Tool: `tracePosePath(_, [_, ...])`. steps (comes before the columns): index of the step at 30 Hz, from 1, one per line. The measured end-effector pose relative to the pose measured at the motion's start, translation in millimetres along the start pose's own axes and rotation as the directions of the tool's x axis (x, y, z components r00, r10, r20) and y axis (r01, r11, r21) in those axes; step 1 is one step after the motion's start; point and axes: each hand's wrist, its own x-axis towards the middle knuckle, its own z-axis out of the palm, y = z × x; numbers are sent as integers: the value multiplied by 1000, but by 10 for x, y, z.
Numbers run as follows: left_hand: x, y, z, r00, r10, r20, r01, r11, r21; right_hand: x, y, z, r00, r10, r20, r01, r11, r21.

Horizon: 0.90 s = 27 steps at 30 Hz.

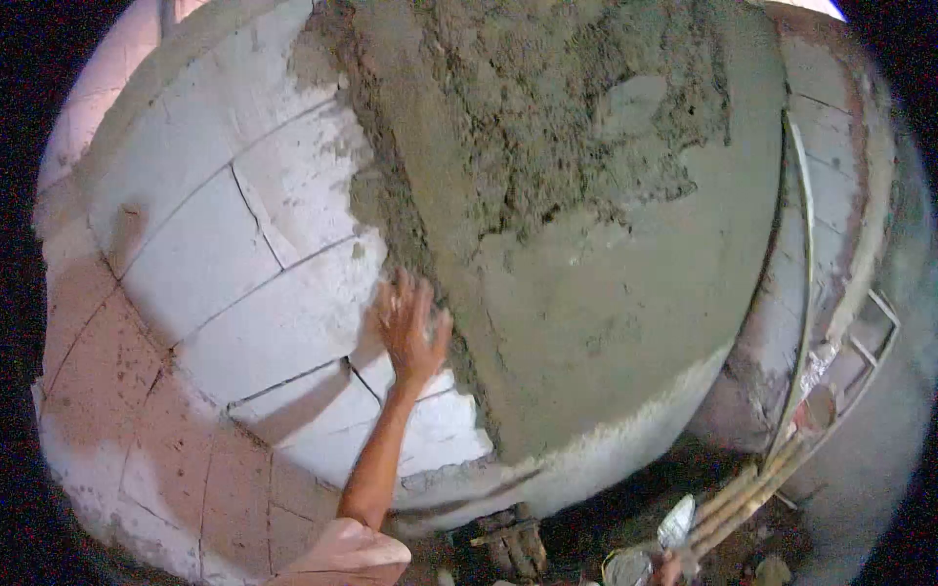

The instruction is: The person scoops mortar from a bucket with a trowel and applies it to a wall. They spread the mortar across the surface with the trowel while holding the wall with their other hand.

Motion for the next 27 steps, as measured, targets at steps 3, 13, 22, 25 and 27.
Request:
tracePosePath(3, [-1958,93,220,717,153,680,306,807,-505,-971,893,-566,957,266,-116,-280,953,-118])
tracePosePath(13, [-6367,-582,-1573,-335,-152,930,537,781,321,-2863,1862,-435,750,605,-267,-651,748,-133])
tracePosePath(22, [-5623,-1374,-818,-119,102,988,173,982,-80,-1134,-1068,-175,997,-51,57,55,995,-79])
tracePosePath(25, [-4974,-850,-596,132,208,969,658,713,-243,-979,-2168,-339,917,-321,238,346,935,-74])
tracePosePath(27, [-4238,43,-462,-180,-112,977,872,441,211,-958,-2495,-105,839,-527,138,523,850,65])
